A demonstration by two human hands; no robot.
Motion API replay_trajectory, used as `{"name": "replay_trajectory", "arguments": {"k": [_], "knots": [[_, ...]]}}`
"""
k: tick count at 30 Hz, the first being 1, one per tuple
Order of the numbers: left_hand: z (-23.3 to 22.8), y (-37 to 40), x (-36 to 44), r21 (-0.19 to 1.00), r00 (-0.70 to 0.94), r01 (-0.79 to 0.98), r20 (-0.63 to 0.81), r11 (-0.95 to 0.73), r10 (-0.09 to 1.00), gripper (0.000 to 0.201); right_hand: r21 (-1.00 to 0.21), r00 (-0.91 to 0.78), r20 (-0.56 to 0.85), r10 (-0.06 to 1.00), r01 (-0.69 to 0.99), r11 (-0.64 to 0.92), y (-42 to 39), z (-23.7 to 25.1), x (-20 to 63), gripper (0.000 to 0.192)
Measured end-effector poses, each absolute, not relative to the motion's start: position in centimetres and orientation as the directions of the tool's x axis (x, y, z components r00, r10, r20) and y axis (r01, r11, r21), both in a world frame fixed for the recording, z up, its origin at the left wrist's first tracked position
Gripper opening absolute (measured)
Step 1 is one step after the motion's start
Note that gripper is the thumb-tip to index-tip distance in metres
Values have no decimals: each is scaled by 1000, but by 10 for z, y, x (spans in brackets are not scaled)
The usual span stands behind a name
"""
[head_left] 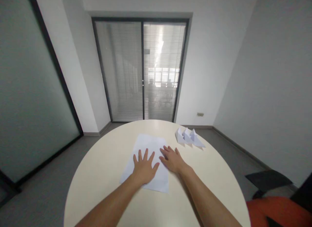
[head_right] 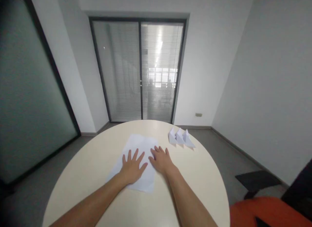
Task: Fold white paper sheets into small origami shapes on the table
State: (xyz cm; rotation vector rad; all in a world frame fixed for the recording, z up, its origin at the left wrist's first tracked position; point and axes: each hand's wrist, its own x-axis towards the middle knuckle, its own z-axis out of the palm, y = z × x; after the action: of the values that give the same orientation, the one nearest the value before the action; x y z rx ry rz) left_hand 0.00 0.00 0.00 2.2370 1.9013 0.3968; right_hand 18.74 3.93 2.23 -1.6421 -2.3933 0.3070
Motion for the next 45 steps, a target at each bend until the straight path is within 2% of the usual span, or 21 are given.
{"name": "replay_trajectory", "arguments": {"k": [3, 6, 10, 13, 16, 19, 21, 23, 25, 26, 29, 31, 33, 36, 41, 45], "knots": [[4, 11, -15, 247, 91, 964, 31, -96, 995, 68, -223, -146, 259, 955, 953, 206, 46, 24, 208, 42], [9, 27, -33, 200, -1, 980, -13, 3, 1000, 68, -276, 120, 403, 907, 961, -5, 54, 24, 228, 39], [20, 42, -47, 153, -81, 984, -62, 89, 995, 62, -342, 233, 386, 893, 935, -96, 65, 15, 246, 37], [26, 38, -35, 127, -95, 987, -8, 95, 995, 62, -388, 245, 365, 898, 917, -92, 73, 6, 252, 38], [22, 26, -11, 252, 16, 967, 94, -39, 995, 51, -452, 221, 381, 898, 892, -28, 79, 5, 254, 38], [15, 17, 7, 386, 58, 916, 149, -112, 987, 57, -489, 150, 428, 891, 868, 88, 82, 12, 250, 37], [14, 16, 12, 540, 87, 824, 177, -171, 980, 55, -509, 92, 506, 857, 834, 211, 79, 21, 242, 36], [16, 16, 12, 742, 69, 647, 172, -175, 983, 52, -496, 42, 583, 812, 809, 315, 72, 32, 228, 33], [21, 19, 8, 919, 28, 373, 127, -128, 992, 51, -433, -81, 630, 773, 789, 436, 61, 42, 209, 31], [23, 20, 6, 970, 11, 220, 100, -100, 995, 51, -398, -142, 643, 753, 777, 487, 56, 47, 200, 30], [27, 26, 0, 986, -14, -163, 33, -35, 999, 47, -243, -384, 631, 674, 727, 642, 41, 57, 175, 29], [27, 31, -2, 952, -44, -307, -18, 4, 999, 41, -153, -517, 593, 617, 680, 717, 34, 58, 166, 28], [25, 36, -3, 925, -113, -381, -68, 20, 991, 36, -127, -558, 580, 594, 658, 742, 32, 56, 161, 25], [23, 41, -5, 903, -166, -428, -104, 23, 981, 30, -167, -505, 612, 608, 669, 724, 33, 52, 161, 21], [25, 39, -5, 892, -149, -448, -131, 51, 980, 28, -314, -397, 651, 647, 635, 706, 33, 52, 161, 16], [24, 37, -5, 902, -170, -430, -118, 35, 978, 28, -369, -396, 633, 665, 600, 709, 34, 51, 160, 17]]}}
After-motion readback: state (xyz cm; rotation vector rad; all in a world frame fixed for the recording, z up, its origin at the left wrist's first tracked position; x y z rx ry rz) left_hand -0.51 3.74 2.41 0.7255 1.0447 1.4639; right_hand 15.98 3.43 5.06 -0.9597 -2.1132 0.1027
